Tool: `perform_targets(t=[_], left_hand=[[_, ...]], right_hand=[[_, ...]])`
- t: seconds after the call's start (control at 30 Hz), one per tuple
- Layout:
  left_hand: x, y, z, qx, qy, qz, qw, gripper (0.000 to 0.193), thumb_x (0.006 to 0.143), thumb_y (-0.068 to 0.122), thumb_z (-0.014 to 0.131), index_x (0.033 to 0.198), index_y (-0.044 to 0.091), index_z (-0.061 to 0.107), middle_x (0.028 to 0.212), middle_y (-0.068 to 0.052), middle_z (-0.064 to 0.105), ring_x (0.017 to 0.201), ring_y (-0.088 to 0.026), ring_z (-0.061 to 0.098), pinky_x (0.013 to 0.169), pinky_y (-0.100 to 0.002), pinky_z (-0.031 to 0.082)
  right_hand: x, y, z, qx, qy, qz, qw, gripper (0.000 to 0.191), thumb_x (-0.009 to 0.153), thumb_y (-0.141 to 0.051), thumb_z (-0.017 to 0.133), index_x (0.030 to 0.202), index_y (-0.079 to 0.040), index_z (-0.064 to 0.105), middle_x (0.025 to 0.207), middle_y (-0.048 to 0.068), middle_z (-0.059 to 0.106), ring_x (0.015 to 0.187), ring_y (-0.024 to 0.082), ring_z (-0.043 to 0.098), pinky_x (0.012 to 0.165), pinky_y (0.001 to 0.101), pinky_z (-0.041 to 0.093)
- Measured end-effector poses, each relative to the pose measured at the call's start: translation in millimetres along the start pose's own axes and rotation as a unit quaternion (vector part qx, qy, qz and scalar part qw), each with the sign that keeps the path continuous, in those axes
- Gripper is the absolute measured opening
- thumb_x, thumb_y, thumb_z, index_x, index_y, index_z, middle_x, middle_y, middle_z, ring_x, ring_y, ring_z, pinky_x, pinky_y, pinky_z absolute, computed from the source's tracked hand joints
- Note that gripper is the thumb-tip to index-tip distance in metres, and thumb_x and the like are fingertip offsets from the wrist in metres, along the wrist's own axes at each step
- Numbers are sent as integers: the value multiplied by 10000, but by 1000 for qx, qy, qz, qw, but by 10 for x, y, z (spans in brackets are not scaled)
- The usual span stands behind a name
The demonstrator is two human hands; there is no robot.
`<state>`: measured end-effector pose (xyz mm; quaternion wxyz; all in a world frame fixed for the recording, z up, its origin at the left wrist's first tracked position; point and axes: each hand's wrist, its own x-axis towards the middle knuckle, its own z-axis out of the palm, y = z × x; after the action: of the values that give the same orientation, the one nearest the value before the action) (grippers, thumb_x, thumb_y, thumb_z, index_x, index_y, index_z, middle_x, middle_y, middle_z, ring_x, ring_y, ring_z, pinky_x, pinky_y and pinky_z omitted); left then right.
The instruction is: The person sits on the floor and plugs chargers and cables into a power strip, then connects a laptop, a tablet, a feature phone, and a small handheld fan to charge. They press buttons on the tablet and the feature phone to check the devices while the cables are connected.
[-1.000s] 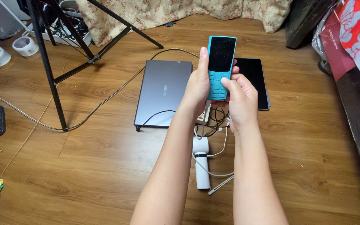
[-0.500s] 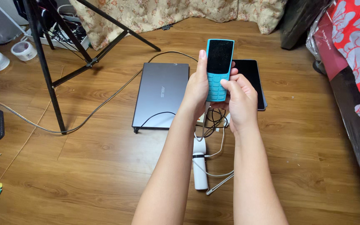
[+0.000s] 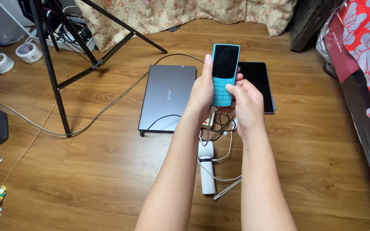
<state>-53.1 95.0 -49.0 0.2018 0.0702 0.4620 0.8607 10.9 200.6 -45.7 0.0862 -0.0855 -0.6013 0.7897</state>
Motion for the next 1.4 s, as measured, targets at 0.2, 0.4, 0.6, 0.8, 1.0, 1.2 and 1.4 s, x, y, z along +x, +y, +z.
perform_targets(t=[0.2, 0.4, 0.6, 0.8, 1.0, 1.2, 1.4], left_hand=[[-12, 6, -3, -27, 9, -8, 1000, 843, 1005, 693, 295, 1216, -21, 688, 1052, -163, 763, 916, -231, 755, 797, -378, 634], [-9, 1, 8, -11, 6, -11, 1000, 846, 1002, 696, 285, 1219, -11, 694, 1053, -147, 765, 917, -217, 753, 802, -366, 627], [8, -28, 32, -14, 1, -9, 1000, 842, 1003, 699, 289, 1216, -11, 690, 1053, -148, 764, 909, -219, 752, 799, -367, 628], [16, -61, 27, -22, 3, -20, 1000, 838, 1003, 698, 289, 1210, -8, 689, 1050, -141, 763, 901, -215, 749, 786, -368, 626], [32, -105, -6, -22, 4, -15, 1000, 832, 1009, 694, 290, 1199, -5, 698, 1040, -135, 760, 896, -210, 746, 789, -363, 627], [43, -131, -21, -24, 5, -13, 1000, 826, 1012, 694, 289, 1192, 0, 699, 1036, -131, 760, 897, -206, 744, 791, -359, 623], [38, -142, -48, -23, 8, -22, 999, 833, 1008, 696, 281, 1186, -3, 700, 1029, -125, 764, 904, -202, 745, 796, -349, 621]], right_hand=[[-13, -20, 13, 0, -9, -2, 1000, 61, 960, -157, 592, 931, -111, 618, 876, 35, 713, 710, 145, 705, 574, 346, 609], [-16, -53, -14, -9, -5, 4, 1000, 60, 945, -162, 593, 918, -114, 616, 882, 40, 716, 729, 150, 722, 601, 363, 641], [4, -45, -62, -8, -4, 4, 1000, 62, 948, -164, 592, 928, -110, 617, 877, 42, 716, 716, 153, 715, 594, 361, 633], [18, -10, -94, -6, -5, 5, 1000, 67, 948, -163, 591, 930, -107, 622, 869, 42, 716, 710, 150, 714, 592, 354, 635], [31, 28, -95, -6, 0, 17, 1000, 66, 947, -165, 596, 930, -110, 627, 864, 41, 714, 702, 149, 713, 588, 354, 634], [48, 55, -102, -3, 0, 17, 1000, 70, 946, -168, 591, 933, -111, 631, 864, 40, 716, 704, 152, 714, 587, 353, 634], [49, 92, -94, -12, 5, 22, 1000, 80, 949, -176, 591, 924, -114, 634, 854, 47, 716, 692, 160, 710, 574, 342, 621]])
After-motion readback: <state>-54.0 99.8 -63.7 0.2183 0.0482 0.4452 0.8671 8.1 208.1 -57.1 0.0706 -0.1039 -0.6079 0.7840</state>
